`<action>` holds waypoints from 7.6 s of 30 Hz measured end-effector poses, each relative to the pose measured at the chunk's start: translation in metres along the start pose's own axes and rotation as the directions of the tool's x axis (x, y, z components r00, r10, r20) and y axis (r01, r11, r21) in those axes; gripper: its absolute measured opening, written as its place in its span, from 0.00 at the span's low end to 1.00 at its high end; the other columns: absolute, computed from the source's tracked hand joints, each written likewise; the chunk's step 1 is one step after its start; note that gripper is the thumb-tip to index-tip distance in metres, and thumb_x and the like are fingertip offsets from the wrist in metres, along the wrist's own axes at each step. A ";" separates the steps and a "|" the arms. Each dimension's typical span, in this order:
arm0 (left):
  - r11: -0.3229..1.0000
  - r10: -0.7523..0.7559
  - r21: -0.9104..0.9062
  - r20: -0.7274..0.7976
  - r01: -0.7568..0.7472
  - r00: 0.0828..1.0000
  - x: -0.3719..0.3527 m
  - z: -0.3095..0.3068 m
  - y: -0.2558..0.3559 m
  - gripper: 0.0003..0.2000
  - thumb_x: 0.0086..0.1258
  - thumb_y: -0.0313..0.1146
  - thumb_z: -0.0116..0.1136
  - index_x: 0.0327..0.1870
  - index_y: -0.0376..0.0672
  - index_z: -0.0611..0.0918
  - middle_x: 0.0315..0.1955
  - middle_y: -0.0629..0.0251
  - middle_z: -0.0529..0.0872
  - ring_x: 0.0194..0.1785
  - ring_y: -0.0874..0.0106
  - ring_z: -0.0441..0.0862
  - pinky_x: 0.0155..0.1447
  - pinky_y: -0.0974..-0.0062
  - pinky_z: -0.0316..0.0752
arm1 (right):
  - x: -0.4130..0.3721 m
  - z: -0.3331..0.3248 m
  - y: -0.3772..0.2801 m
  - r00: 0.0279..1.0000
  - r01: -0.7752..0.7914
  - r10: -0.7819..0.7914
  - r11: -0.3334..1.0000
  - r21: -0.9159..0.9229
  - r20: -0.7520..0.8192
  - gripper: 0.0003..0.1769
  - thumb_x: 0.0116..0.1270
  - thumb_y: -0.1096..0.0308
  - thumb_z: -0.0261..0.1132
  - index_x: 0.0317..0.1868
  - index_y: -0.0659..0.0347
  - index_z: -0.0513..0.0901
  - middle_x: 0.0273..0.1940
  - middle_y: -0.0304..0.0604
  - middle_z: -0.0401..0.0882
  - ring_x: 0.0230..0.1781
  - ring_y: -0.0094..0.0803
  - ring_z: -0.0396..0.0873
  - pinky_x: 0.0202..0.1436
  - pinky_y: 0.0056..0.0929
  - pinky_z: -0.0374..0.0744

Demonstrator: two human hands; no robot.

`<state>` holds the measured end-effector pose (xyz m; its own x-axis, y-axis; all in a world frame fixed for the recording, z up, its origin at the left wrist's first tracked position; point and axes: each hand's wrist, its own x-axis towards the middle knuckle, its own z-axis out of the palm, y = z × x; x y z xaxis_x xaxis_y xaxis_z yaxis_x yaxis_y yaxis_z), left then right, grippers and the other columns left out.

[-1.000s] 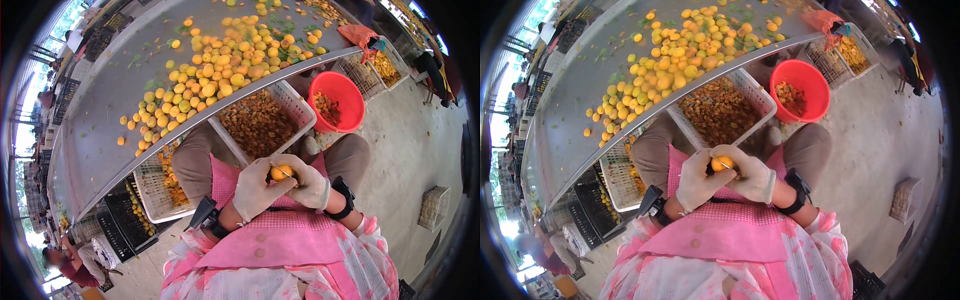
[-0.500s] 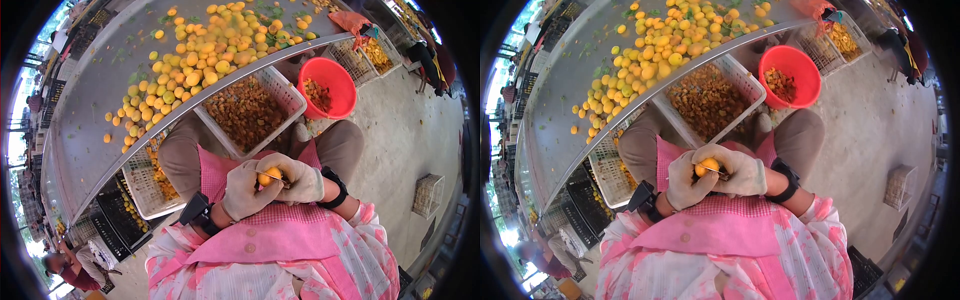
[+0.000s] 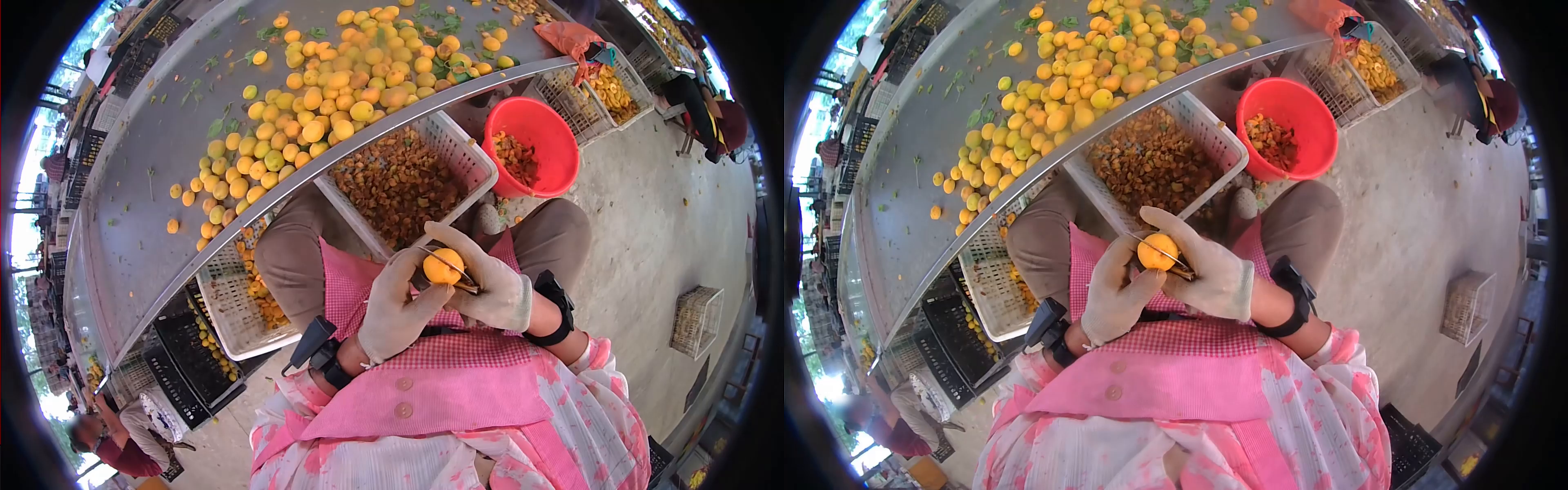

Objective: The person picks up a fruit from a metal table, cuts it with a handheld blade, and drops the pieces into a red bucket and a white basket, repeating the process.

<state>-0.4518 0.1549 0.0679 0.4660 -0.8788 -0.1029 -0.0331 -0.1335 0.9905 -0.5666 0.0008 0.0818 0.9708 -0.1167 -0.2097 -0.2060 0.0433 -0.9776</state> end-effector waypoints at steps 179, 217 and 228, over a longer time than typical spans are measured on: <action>0.891 -0.214 -0.410 -0.004 0.193 0.977 -0.004 -0.002 -0.014 0.24 0.70 0.26 0.64 0.65 0.34 0.71 0.52 0.61 0.81 0.53 0.75 0.80 0.59 0.78 0.76 | -0.008 0.010 0.006 0.997 -0.020 0.004 0.973 -0.229 -0.072 0.37 0.69 0.72 0.62 0.74 0.62 0.55 0.58 0.61 0.75 0.60 0.55 0.75 0.64 0.40 0.74; 0.994 0.004 -0.108 -0.104 -0.015 0.995 0.004 0.003 -0.021 0.21 0.64 0.35 0.66 0.54 0.35 0.75 0.43 0.55 0.82 0.45 0.65 0.82 0.49 0.70 0.77 | 0.021 0.003 0.013 0.973 0.208 -0.193 0.970 -0.125 0.125 0.37 0.55 0.85 0.66 0.66 0.58 0.66 0.58 0.47 0.74 0.56 0.36 0.78 0.56 0.33 0.78; 0.989 0.130 0.085 -0.068 -0.124 0.989 -0.001 -0.003 -0.019 0.21 0.59 0.38 0.68 0.49 0.36 0.77 0.38 0.52 0.83 0.39 0.57 0.85 0.42 0.65 0.79 | 0.022 0.007 0.009 0.965 0.220 -0.206 0.973 -0.068 0.162 0.32 0.56 0.86 0.64 0.61 0.58 0.69 0.51 0.44 0.77 0.40 0.31 0.81 0.43 0.29 0.80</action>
<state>-0.4487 0.1599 0.0497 0.5168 -0.8555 0.0332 -0.1659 -0.0620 0.9842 -0.5467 0.0056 0.0684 0.9992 0.0391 0.0023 0.0043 -0.0509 -0.9987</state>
